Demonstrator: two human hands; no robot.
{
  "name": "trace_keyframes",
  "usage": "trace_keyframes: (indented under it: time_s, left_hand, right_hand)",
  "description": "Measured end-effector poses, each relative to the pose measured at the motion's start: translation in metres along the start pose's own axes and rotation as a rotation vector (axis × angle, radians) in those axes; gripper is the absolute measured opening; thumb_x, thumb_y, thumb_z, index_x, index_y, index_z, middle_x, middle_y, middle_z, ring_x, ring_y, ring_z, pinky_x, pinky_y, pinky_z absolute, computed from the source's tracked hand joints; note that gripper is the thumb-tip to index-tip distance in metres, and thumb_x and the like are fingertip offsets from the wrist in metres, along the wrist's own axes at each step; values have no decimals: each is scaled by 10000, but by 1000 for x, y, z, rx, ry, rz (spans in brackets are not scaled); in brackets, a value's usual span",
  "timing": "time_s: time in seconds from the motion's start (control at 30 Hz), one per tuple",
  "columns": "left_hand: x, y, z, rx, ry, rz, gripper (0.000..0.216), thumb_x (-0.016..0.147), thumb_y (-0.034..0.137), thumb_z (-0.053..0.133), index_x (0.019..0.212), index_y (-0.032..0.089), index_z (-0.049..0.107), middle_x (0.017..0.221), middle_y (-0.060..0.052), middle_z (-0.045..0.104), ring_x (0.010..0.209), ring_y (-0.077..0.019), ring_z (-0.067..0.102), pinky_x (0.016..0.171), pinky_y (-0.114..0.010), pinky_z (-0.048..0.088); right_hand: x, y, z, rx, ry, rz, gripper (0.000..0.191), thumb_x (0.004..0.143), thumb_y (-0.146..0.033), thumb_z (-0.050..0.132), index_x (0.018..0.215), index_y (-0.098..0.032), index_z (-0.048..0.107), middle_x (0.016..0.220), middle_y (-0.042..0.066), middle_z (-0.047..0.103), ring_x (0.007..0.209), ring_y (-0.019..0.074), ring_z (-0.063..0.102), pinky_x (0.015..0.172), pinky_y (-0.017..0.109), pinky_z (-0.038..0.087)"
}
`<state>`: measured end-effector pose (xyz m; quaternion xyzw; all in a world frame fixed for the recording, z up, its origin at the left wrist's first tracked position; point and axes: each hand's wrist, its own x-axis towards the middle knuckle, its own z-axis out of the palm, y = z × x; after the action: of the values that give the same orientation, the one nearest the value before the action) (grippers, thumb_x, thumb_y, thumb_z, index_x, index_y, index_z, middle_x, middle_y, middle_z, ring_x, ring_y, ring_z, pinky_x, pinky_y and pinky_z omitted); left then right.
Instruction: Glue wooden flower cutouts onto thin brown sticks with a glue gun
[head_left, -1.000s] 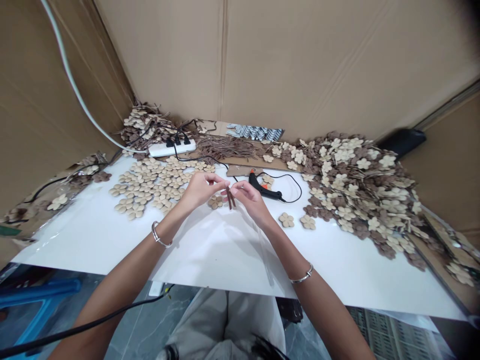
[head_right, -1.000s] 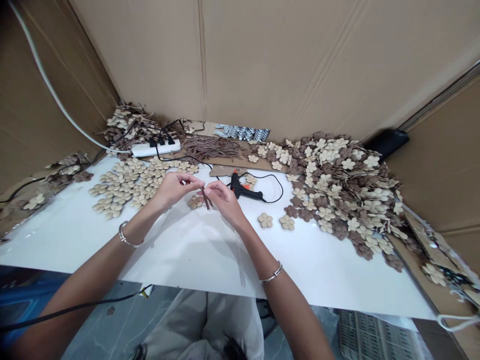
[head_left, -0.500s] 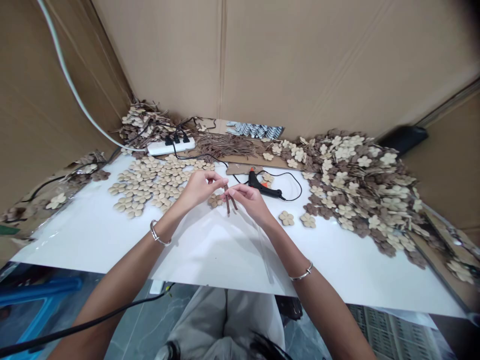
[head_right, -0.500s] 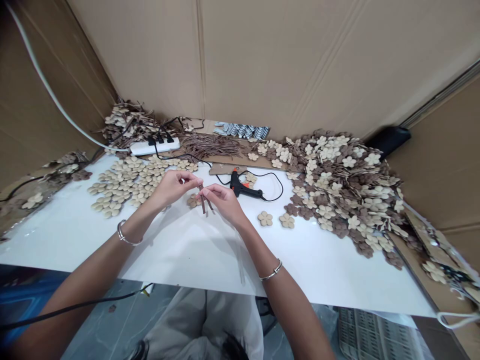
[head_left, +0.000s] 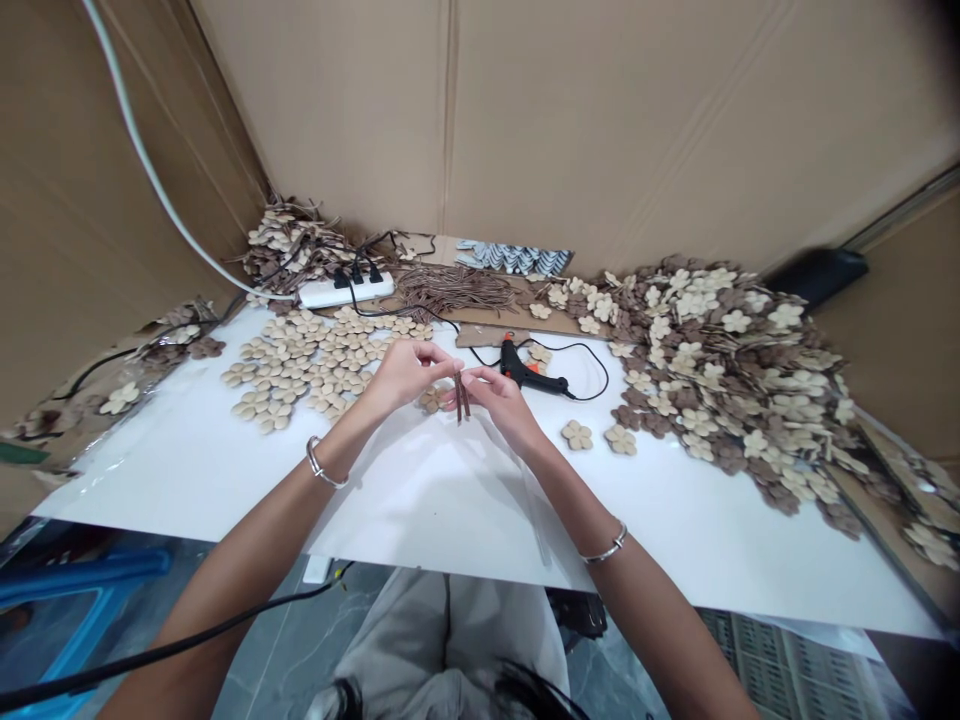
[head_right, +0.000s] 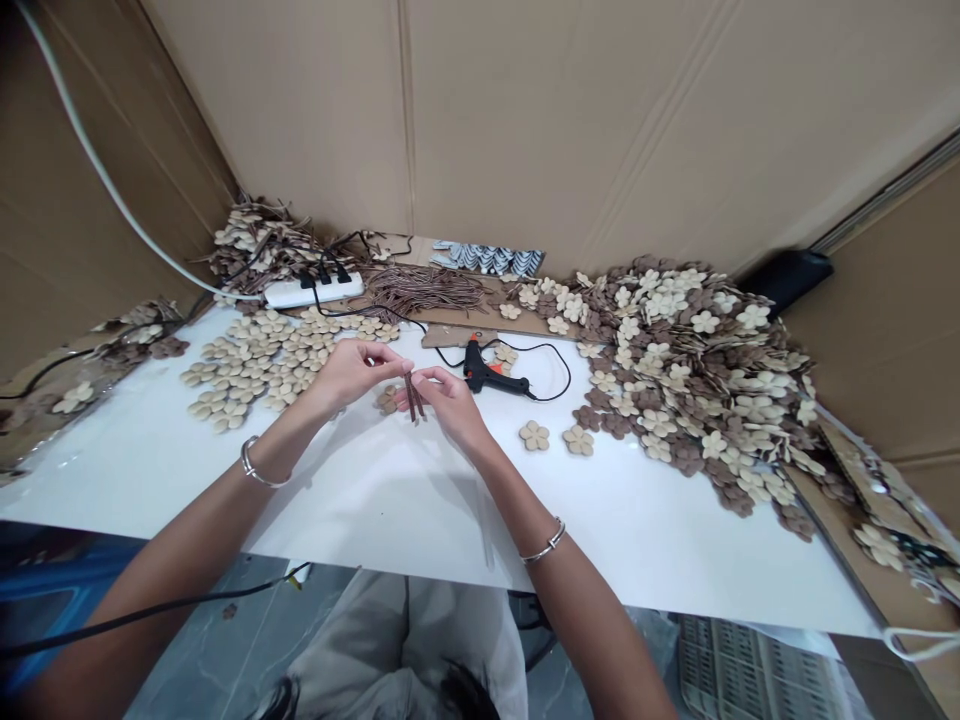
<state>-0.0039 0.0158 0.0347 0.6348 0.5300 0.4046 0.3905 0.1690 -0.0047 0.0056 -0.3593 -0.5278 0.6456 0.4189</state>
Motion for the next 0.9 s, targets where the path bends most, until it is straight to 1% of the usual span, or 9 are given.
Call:
trace_keyframes:
  time_s: [0.1, 0.23, 0.4, 0.5, 0.6, 0.67, 0.8, 0.9]
  left_hand:
    - [0, 0, 1, 21, -2, 7, 300, 678, 442, 754, 673, 142, 746, 639, -43, 700, 546, -117, 518, 508, -248, 353]
    - [0, -4, 1, 14, -8, 7, 287, 671, 426, 759, 670, 140, 741, 649, -49, 701, 556, -121, 523, 517, -254, 356]
    - [-1, -4, 1, 14, -10, 3, 268, 686, 413, 748, 671, 146, 734, 639, -44, 696, 547, -123, 524, 516, -255, 357]
    - [-2, -1, 0, 14, -31, 36, 292, 736, 437, 710, 679, 151, 730, 672, -44, 707, 580, -127, 548, 546, -255, 378]
    - [-3, 0, -2, 57, -69, 76, 380, 814, 501, 620, 698, 158, 737, 712, -46, 714, 634, -136, 574, 589, -256, 396]
    - [-2, 0, -3, 89, -86, 79, 417, 830, 526, 590, 697, 159, 736, 700, -41, 705, 639, -139, 568, 592, -258, 390]
    - [-2, 0, -3, 146, -80, 74, 361, 788, 486, 641, 662, 154, 707, 647, -29, 672, 601, -131, 517, 570, -259, 360]
    - [-2, 0, -3, 181, -68, 108, 334, 797, 453, 627, 653, 159, 693, 649, -27, 670, 594, -129, 499, 573, -260, 353]
  right_hand:
    - [0, 3, 1, -8, -11, 6, 377, 801, -549, 660, 856, -176, 650, 821, 74, 744, 717, 196, 693, 669, 326, 523]
    - [3, 8, 1, -24, -31, -1, 383, 817, -546, 643, 845, -165, 674, 843, 88, 746, 705, 189, 690, 576, 280, 478]
    - [3, 11, 2, -13, -24, -28, 361, 816, -529, 651, 833, -169, 666, 792, 76, 737, 675, 182, 680, 524, 263, 451]
    - [3, 10, 3, -23, 2, -39, 376, 802, -550, 655, 826, -175, 654, 759, 66, 731, 654, 176, 671, 485, 248, 419]
    - [3, 10, 3, -29, 25, -49, 381, 799, -559, 653, 827, -179, 651, 747, 58, 728, 637, 168, 666, 480, 243, 411]
    - [4, 12, 3, -29, 26, -47, 375, 803, -555, 652, 826, -180, 653, 750, 57, 729, 629, 164, 663, 489, 246, 417]
    - [5, 14, 1, -14, 11, -36, 354, 808, -530, 659, 828, -176, 661, 755, 59, 729, 630, 165, 661, 504, 253, 426]
    - [4, 14, 1, -2, -3, -27, 345, 825, -519, 643, 843, -175, 662, 766, 62, 731, 646, 168, 669, 535, 261, 444]
